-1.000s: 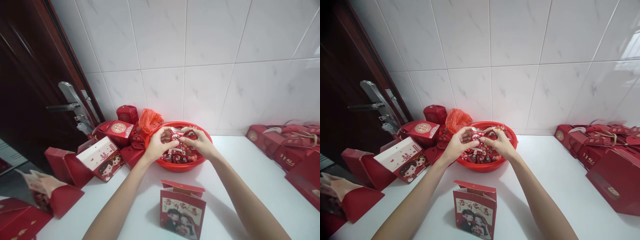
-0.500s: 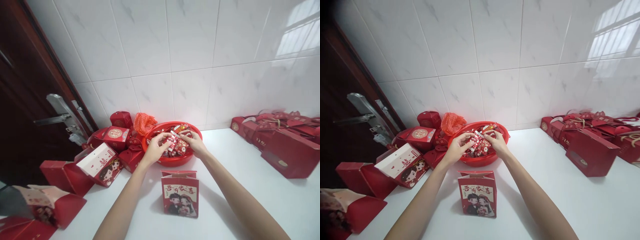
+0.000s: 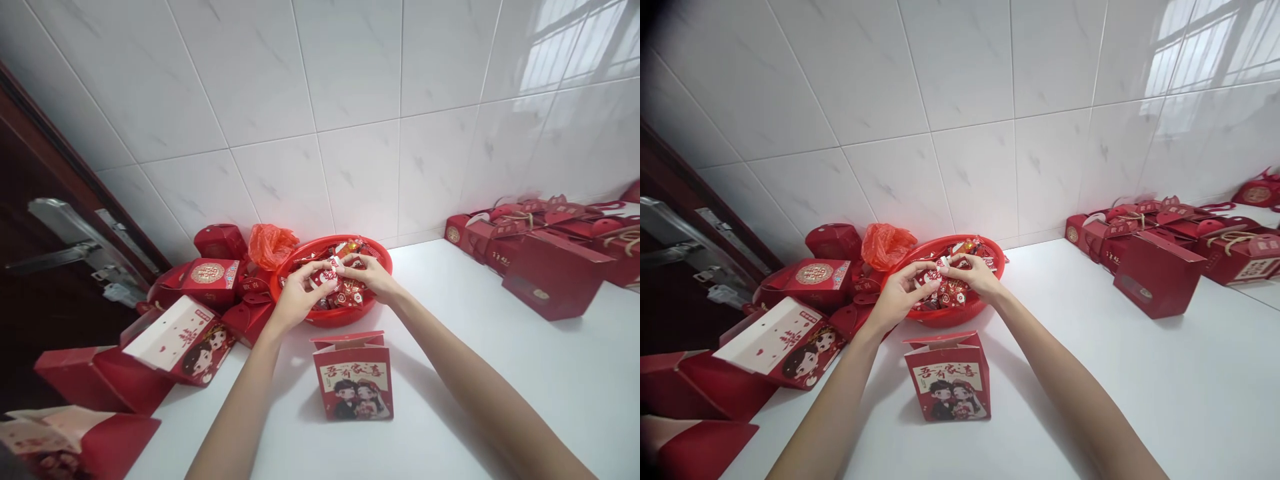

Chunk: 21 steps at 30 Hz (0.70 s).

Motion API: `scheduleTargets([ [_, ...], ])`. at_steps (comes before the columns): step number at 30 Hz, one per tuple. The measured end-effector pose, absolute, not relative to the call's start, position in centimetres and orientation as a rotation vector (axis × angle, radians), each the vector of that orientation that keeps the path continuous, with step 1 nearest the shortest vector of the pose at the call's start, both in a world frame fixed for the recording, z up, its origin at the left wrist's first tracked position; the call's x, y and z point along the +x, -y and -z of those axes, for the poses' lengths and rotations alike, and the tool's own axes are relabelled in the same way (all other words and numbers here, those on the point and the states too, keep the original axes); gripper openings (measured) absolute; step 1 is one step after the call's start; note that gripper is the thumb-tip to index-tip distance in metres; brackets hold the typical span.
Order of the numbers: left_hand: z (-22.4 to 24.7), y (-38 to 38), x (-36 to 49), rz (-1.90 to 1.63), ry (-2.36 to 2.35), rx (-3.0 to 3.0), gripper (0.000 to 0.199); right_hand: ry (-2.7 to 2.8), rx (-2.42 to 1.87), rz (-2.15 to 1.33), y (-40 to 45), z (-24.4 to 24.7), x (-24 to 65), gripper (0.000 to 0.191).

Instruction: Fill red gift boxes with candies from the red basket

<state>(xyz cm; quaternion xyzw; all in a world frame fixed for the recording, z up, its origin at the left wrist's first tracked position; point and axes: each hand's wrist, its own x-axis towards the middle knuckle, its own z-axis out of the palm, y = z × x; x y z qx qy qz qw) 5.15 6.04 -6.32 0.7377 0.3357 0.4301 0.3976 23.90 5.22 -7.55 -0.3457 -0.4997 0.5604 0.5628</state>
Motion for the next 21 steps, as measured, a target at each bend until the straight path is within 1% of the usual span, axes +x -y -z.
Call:
scheduleTargets([
  [8, 5.8, -6.2, 4.4, -1.03, -0.857, 1.806, 0.052, 1.221, -0.74, -1.445, -5.2, 7.7, 24.6, 0.045],
  [15, 5.6, -6.1, 4.2, -1.06, -0.846, 1.849, 0.055, 1.231, -0.733, -1.471, -5.1, 7.4, 24.6, 0.044],
  [21, 4.9, -6.0, 3.0, -0.982, -0.836, 1.928, 0.055, 1.231, -0.821, -1.411, -5.2, 7.2, 24.8, 0.042],
])
